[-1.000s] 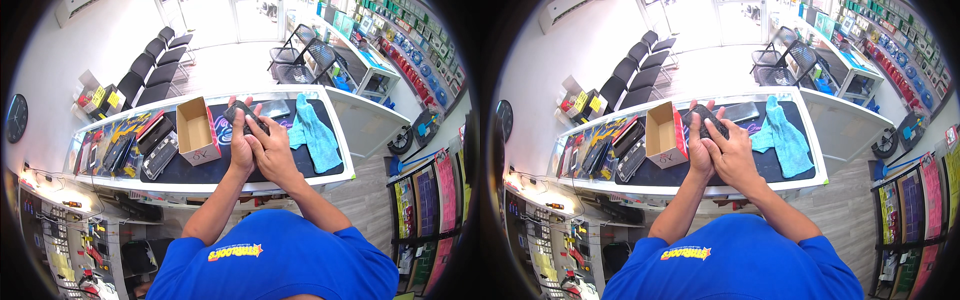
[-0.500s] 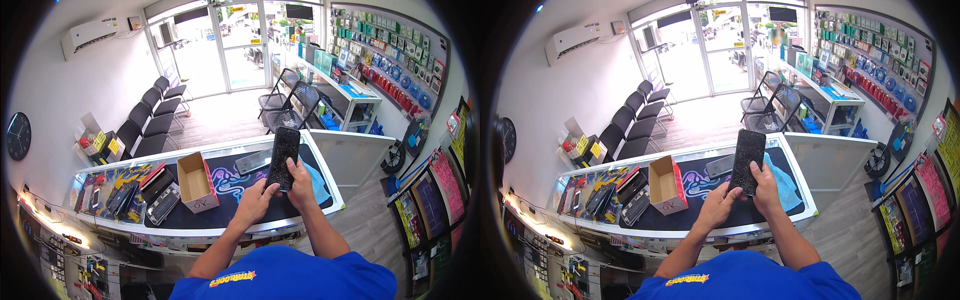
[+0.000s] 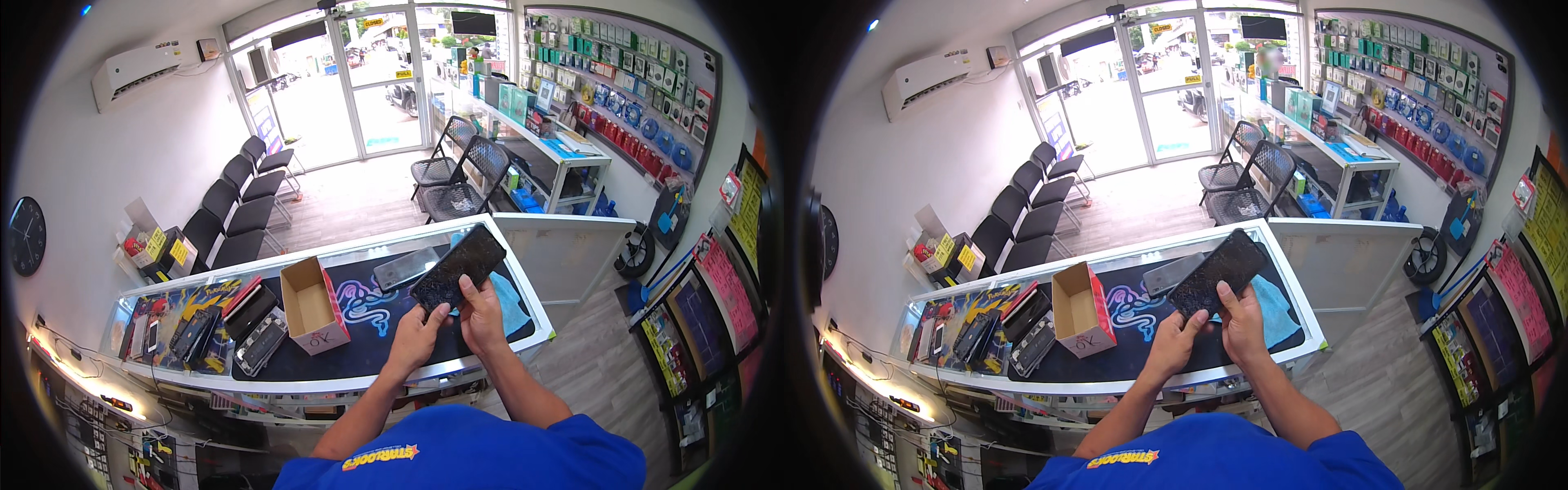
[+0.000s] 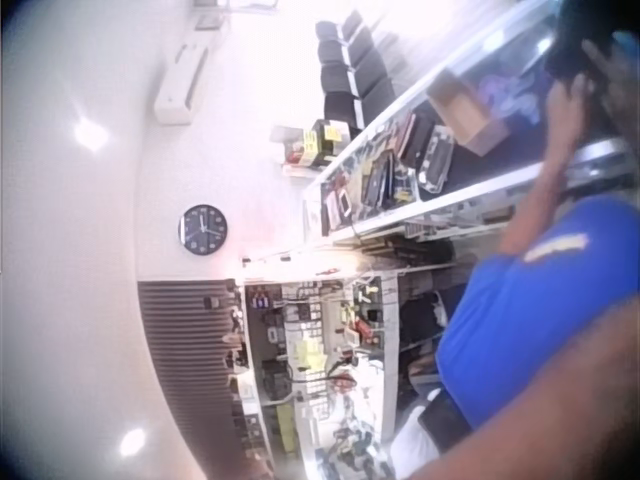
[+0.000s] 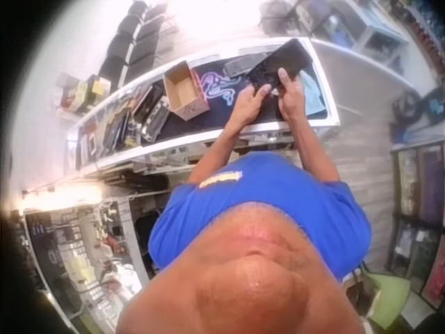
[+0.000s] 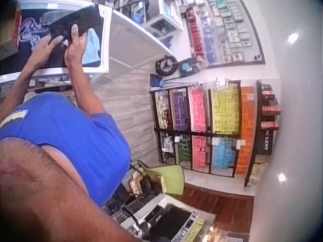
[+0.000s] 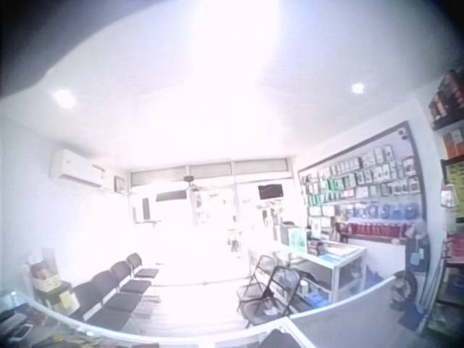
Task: The person wipes several smartphones with a blue cloth, removes a phone case, and places the phone into a red box. The person also handles bubble wrap and a small accessory from the box. The task occurs at a counter in a retail electronics environment.
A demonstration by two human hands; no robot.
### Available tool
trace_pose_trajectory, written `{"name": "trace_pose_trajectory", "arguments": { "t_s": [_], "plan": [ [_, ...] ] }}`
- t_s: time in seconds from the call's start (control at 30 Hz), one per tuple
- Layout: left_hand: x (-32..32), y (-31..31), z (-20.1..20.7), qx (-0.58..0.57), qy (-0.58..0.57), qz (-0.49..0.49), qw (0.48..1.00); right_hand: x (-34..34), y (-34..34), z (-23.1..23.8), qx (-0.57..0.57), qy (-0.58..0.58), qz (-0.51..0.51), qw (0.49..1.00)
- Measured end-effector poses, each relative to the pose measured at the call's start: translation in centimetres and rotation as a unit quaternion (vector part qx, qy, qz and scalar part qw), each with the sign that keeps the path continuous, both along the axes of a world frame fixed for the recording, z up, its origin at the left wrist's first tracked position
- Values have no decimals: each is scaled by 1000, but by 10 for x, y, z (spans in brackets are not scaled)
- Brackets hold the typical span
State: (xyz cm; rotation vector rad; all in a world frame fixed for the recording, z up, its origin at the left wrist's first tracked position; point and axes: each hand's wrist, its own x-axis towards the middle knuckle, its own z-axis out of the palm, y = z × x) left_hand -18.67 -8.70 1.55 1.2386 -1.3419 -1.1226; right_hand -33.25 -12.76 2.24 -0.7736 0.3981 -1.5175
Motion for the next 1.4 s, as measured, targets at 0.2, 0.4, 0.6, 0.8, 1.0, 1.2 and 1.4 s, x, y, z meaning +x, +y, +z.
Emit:
{"name": "trace_pose_trajectory", "arguments": {
  "t_s": [0.2, 0.4, 0.6, 0.8, 1.0, 1.2, 1.4],
  "plan": [
    [36, -14, 26, 130, 434, -184, 872, -10, -11, 30, -59, 441, 89, 891],
    [36, -24, 2, 16, 607, -68, 791, -71, -28, 38, -137, 653, -128, 734],
    [53, -22, -13, 75, 513, 5, 855, -114, -65, -34, -129, 757, -103, 632],
    [48, -22, -19, 57, 452, 107, 884, -139, -47, 29, -17, 290, -196, 937],
    [40, -14, 6, 147, 488, 5, 860, -171, -13, 88, -97, 151, -229, 957],
    [-1, -7, 23, 134, 591, -166, 778, -22, 7, 59, -270, 587, -189, 739],
    [35, -13, -22, 102, 677, -165, 710, 4, 71, -3, -392, 579, -74, 712]
  ]
}}
